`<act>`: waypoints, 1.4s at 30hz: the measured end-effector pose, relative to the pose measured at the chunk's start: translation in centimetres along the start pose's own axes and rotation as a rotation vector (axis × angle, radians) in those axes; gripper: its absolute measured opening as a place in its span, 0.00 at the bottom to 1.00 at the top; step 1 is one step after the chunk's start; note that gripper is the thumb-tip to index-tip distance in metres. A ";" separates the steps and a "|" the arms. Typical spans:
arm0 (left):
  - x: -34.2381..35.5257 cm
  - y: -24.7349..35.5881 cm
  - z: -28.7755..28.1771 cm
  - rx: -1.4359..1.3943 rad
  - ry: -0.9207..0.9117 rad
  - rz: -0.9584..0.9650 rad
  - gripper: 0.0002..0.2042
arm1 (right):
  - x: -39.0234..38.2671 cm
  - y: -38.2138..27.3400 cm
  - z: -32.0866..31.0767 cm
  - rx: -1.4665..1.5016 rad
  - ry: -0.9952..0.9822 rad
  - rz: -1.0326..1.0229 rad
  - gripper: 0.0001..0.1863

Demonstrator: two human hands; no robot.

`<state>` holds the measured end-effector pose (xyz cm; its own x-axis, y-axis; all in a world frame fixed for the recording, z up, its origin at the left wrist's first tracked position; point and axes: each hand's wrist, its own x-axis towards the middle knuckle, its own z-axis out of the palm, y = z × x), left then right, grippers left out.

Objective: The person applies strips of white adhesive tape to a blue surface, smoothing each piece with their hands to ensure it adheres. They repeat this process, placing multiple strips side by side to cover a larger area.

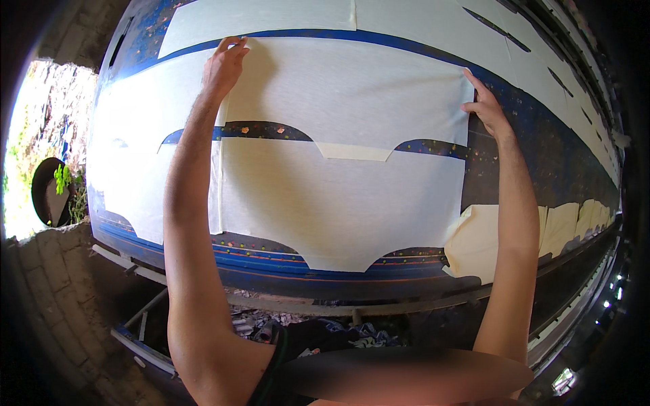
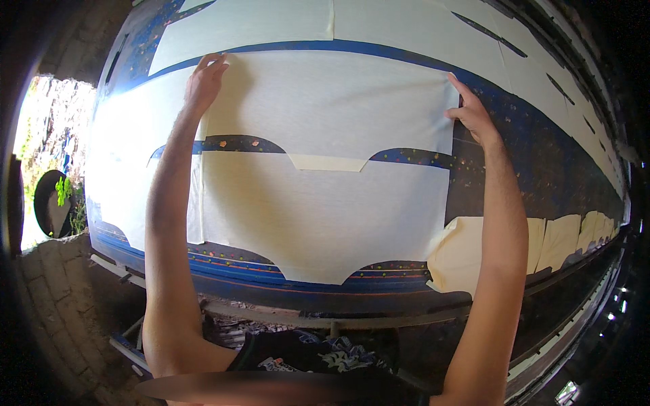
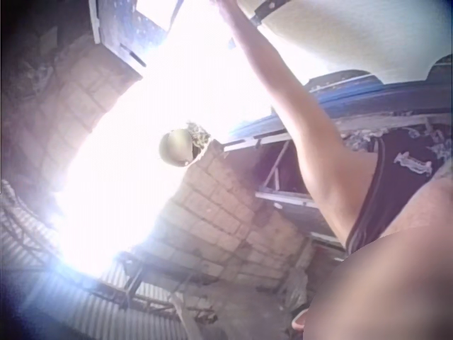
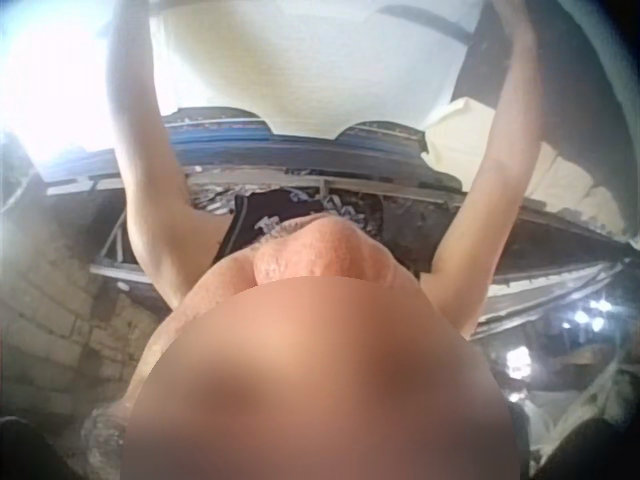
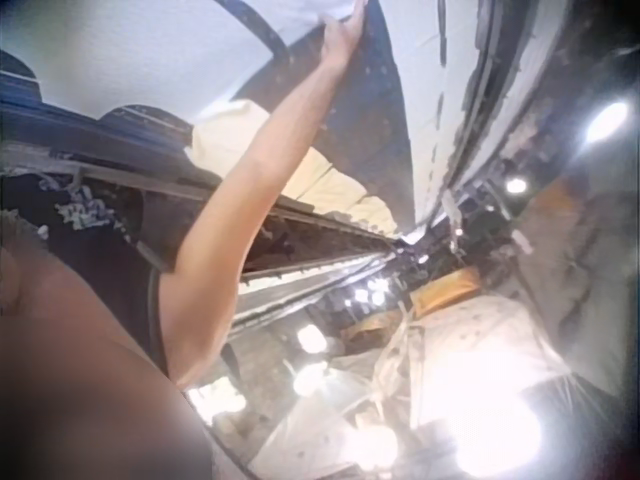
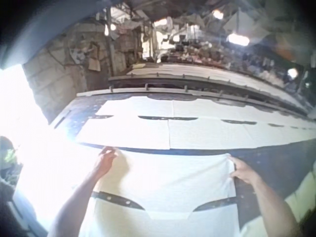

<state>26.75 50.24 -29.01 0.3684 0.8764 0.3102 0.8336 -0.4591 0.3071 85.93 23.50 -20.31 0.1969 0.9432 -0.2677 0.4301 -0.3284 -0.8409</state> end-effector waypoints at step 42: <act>-3.3 42.1 14.2 -0.128 -0.287 0.724 0.53 | -10.7 0.7 7.6 -0.141 0.295 0.145 0.46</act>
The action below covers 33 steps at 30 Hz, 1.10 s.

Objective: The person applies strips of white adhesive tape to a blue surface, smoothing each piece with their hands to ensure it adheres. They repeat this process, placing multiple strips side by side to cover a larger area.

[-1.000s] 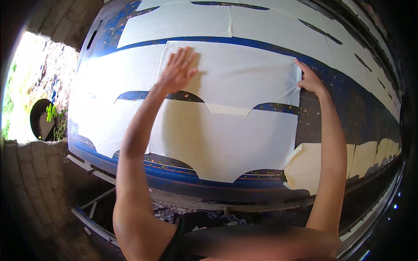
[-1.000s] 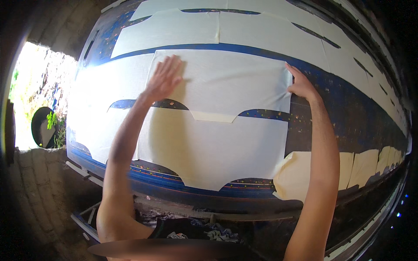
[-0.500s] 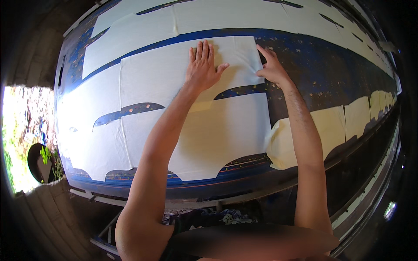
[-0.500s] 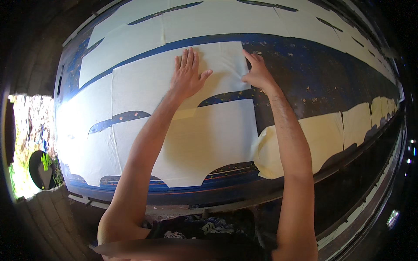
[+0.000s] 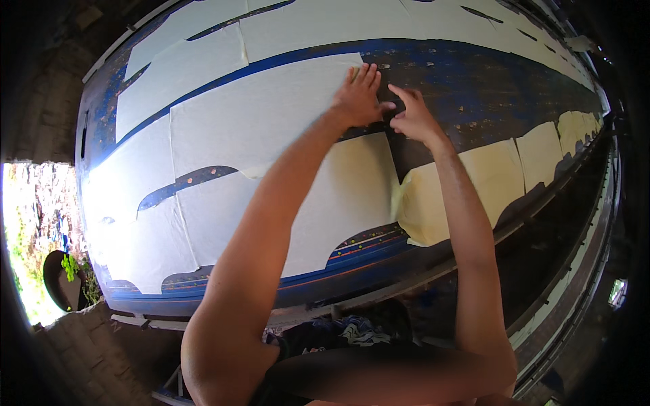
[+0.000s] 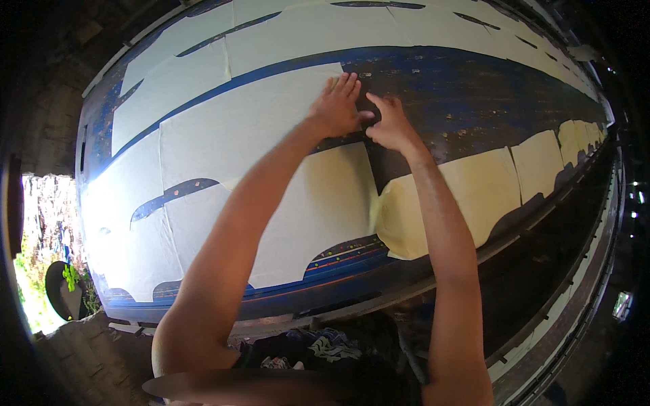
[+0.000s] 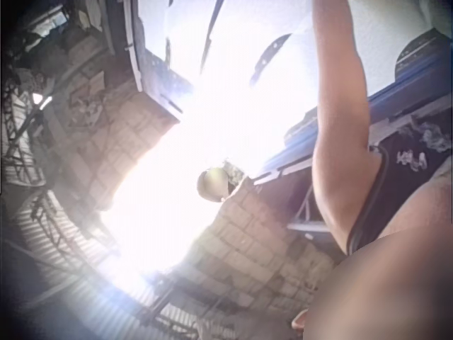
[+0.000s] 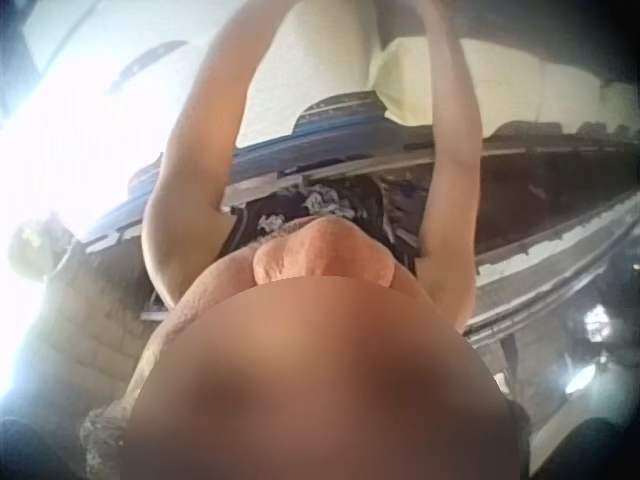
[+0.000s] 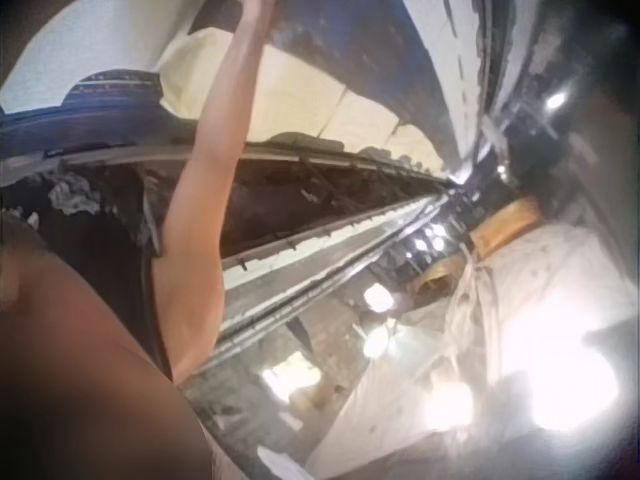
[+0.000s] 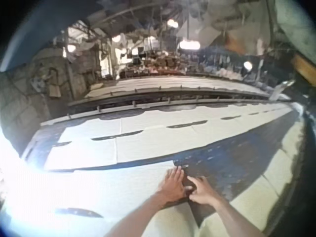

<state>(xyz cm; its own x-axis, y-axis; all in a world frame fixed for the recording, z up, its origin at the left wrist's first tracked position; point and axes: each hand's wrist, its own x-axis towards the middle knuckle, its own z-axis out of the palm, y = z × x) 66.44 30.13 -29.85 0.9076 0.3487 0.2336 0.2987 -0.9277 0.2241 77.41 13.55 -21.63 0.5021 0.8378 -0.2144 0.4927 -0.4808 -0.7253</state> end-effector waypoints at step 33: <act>-13.7 -2.3 0.9 0.154 0.214 -0.468 0.40 | -27.0 9.8 2.2 0.065 -0.151 -0.709 0.17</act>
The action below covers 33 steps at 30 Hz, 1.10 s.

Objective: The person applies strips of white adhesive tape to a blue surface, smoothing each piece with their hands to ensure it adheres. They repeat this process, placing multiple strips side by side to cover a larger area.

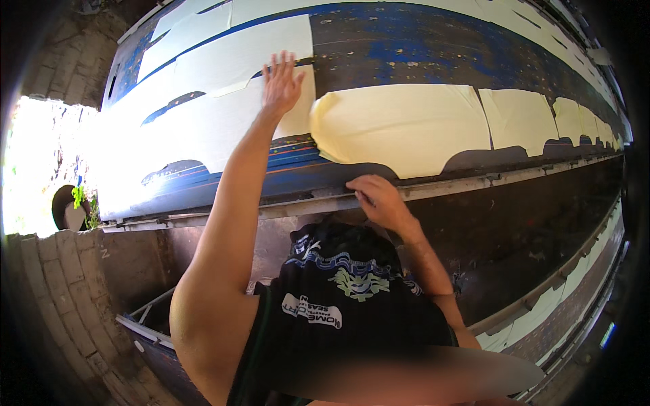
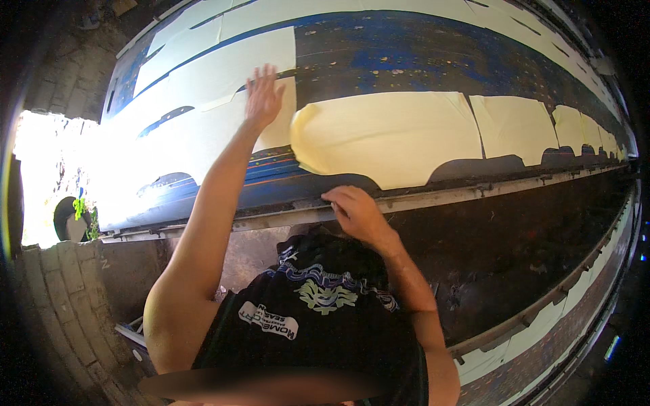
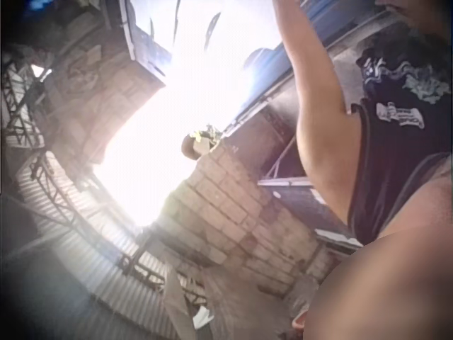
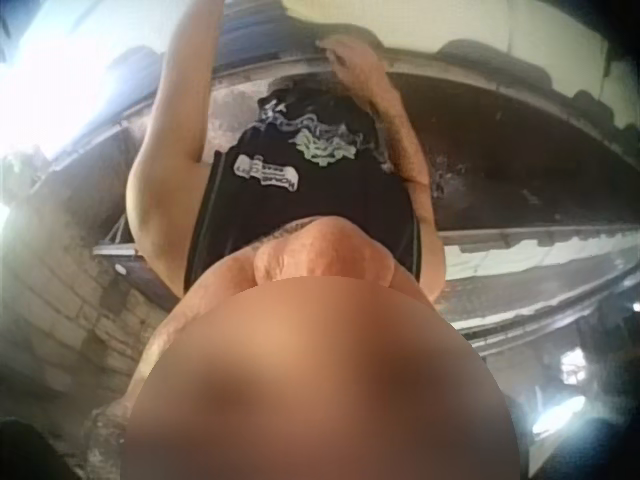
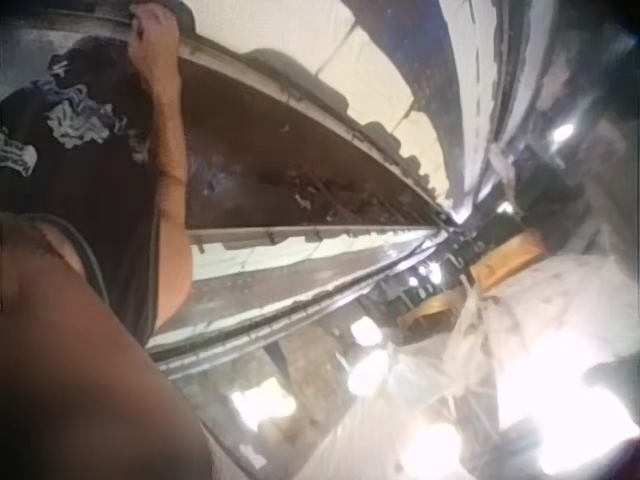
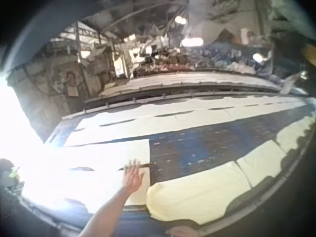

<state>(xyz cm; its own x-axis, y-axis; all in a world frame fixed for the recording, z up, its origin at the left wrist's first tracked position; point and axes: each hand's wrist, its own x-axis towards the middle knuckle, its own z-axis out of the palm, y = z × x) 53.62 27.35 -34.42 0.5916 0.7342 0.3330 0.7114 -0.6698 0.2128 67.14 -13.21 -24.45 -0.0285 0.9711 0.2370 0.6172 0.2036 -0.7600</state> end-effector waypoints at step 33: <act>-10.2 3.1 -6.4 -0.365 0.035 0.113 0.06 | 0.5 8.0 -9.0 0.031 0.062 0.068 0.10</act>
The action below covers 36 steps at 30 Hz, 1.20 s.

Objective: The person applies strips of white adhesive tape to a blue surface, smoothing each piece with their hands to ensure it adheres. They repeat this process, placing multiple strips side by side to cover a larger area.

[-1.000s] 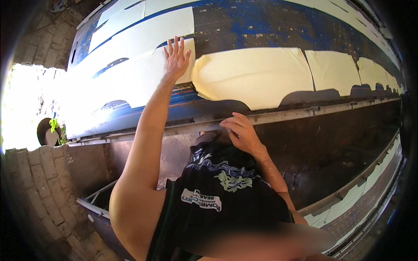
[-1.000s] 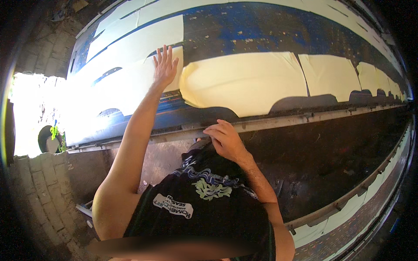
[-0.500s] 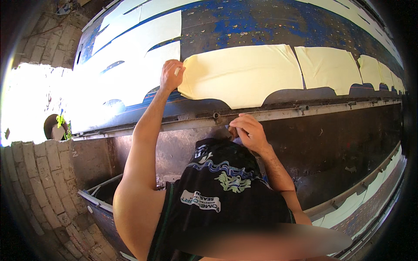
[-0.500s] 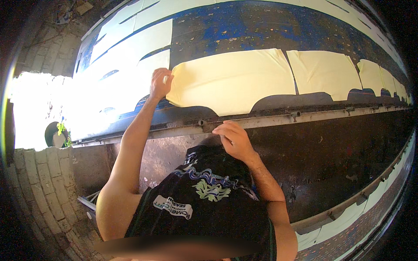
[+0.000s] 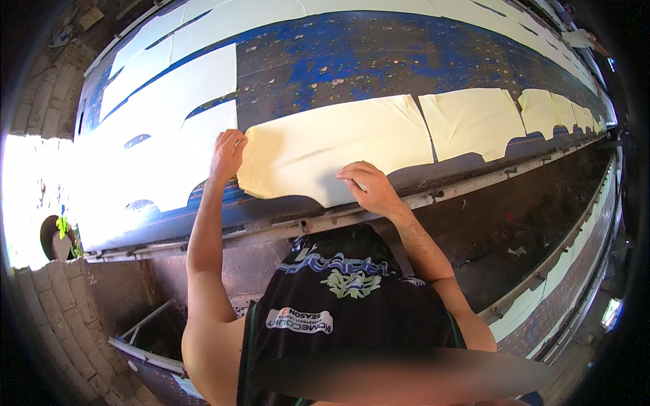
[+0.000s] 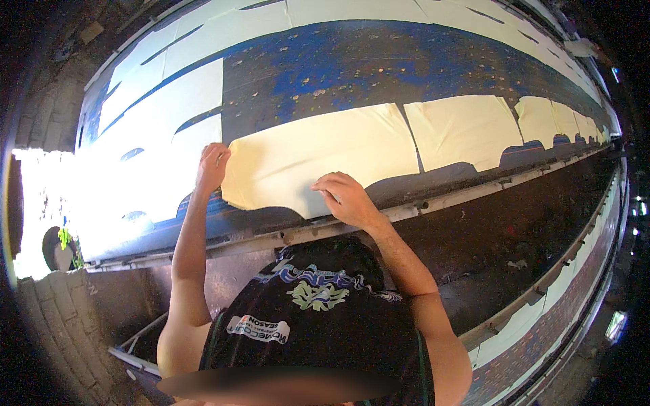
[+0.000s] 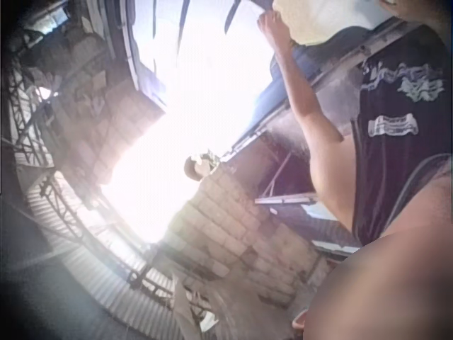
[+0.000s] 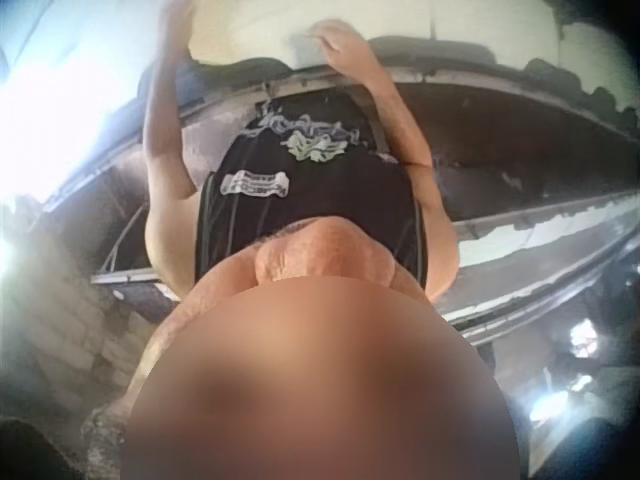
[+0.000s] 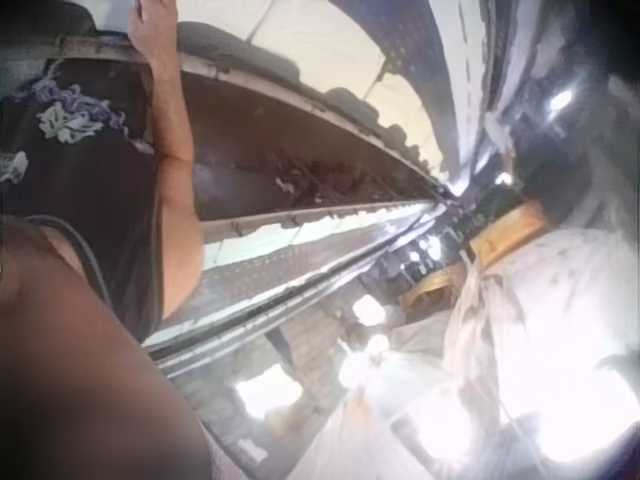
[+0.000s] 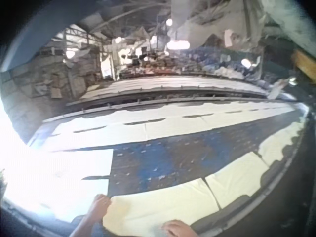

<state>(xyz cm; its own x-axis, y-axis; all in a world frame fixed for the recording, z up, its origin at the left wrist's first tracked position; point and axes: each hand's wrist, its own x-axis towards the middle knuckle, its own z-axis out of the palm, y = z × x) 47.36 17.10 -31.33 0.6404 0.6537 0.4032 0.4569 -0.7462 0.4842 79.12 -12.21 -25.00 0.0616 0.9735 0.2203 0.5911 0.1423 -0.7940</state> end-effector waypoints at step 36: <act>-1.3 30.5 -4.0 -0.339 0.703 -0.449 0.09 | -10.9 13.0 -33.2 0.186 0.303 0.392 0.13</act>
<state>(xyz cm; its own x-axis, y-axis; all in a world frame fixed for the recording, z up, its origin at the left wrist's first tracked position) 57.99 -6.04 -14.03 -0.1307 0.8842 0.4484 0.2951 -0.3971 0.8690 112.83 -26.90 -18.88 0.4954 0.8685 0.0186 0.3256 -0.1658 -0.9309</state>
